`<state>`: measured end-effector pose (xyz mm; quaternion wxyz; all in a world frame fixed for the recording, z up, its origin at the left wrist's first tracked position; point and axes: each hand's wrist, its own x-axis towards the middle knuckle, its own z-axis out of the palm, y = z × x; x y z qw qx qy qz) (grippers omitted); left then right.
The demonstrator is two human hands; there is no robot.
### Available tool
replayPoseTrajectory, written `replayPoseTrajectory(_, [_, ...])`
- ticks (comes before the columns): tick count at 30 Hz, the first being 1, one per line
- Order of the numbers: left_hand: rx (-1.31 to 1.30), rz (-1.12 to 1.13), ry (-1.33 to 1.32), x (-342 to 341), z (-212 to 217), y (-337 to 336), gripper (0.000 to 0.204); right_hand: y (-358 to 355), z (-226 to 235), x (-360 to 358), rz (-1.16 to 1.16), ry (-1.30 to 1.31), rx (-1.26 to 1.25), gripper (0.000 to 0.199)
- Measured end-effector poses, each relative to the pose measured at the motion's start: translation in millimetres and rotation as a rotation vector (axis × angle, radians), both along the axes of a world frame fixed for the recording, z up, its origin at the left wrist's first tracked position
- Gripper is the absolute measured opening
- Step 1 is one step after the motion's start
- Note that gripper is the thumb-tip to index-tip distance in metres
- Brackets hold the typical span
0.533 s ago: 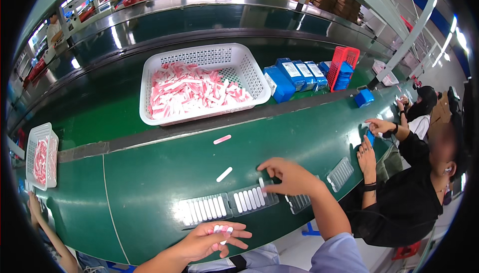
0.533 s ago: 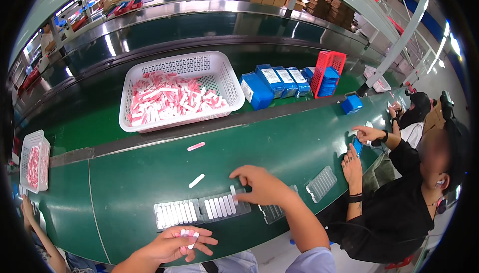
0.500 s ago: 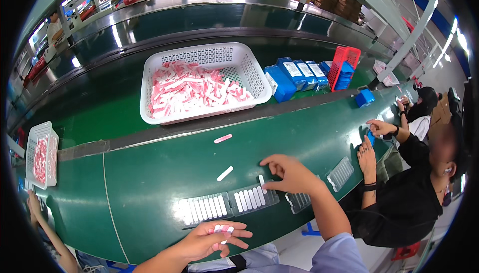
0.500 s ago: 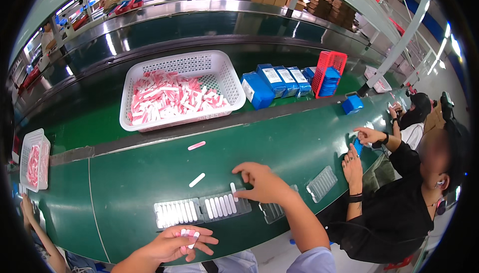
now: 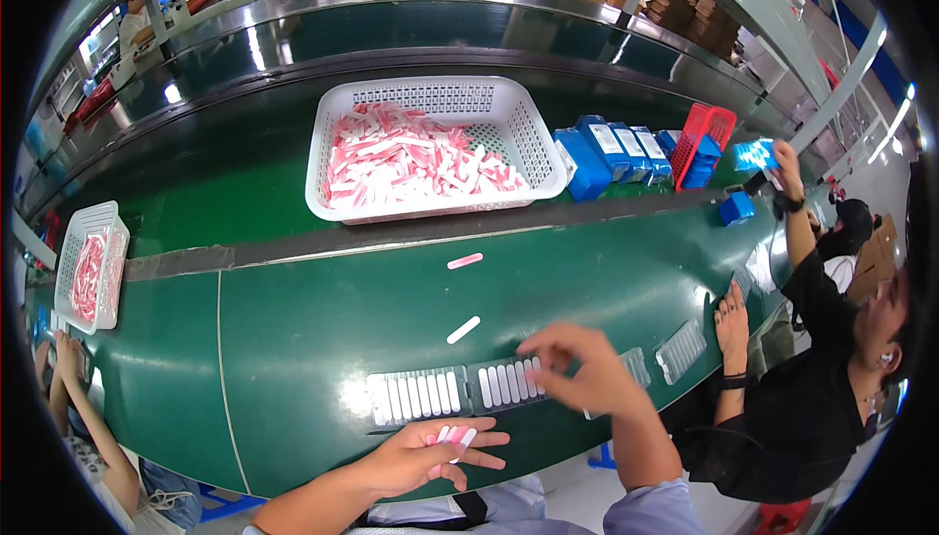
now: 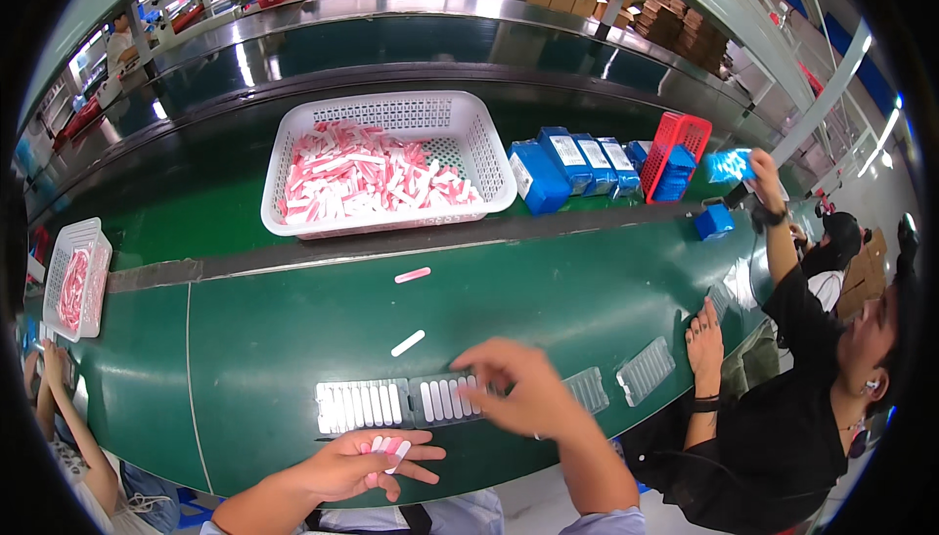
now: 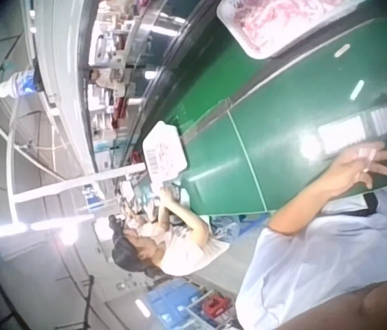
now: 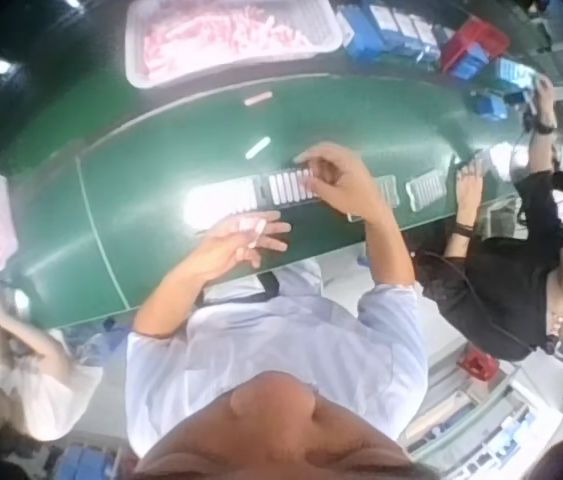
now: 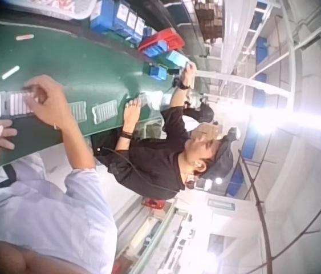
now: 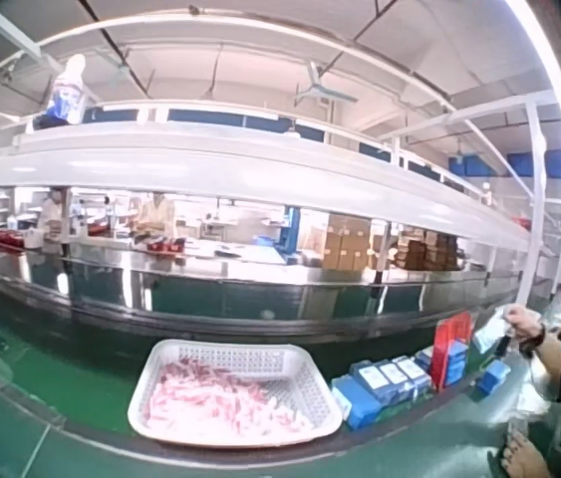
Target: The person assembles small plastic components and metal strips into assembly trays by hand at a factory workstation.
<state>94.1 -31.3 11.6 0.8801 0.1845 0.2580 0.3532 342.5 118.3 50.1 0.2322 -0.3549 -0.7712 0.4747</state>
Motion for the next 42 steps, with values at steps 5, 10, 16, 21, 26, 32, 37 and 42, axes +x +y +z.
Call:
replayPoseTrajectory(5, [0.031,-0.163,0.071,4.9,11.3,3.7,0.056,-41.8,3.2,-29.2,0.241,-0.043,0.026,0.012])
replayPoseTrajectory(10, [0.006,-0.143,0.138,5.9,14.8,4.5,0.047,-21.5,-17.1,20.5,-0.47,0.303,0.015,0.009])
replayPoseTrajectory(16, [-0.065,-0.132,0.079,0.8,10.9,0.1,0.035,-27.7,-19.0,48.2,-0.175,-0.233,0.969,0.018])
replayPoseTrajectory(21, [-0.117,-0.1,0.114,4.0,13.9,1.5,0.03,-37.6,-17.1,39.6,-0.011,-0.342,0.781,0.019])
replayPoseTrajectory(26, [-0.11,-0.088,-0.045,-5.5,1.2,-4.0,0.021,-35.6,-12.4,49.0,0.018,-0.32,0.666,0.028])
replayPoseTrajectory(32, [0.032,-0.032,0.057,-10.3,32.6,-19.8,0.019,-38.2,-2.5,68.6,-0.127,-0.336,0.715,0.051])
replayPoseTrajectory(37, [0.373,-0.054,0.356,-25.8,32.1,-10.2,0.024,-42.9,-6.3,70.8,-0.042,-0.396,0.692,0.062])
replayPoseTrajectory(42, [0.915,-0.032,1.769,-45.9,54.4,11.8,0.062,-28.8,-15.2,44.4,0.059,-0.454,0.672,0.048])
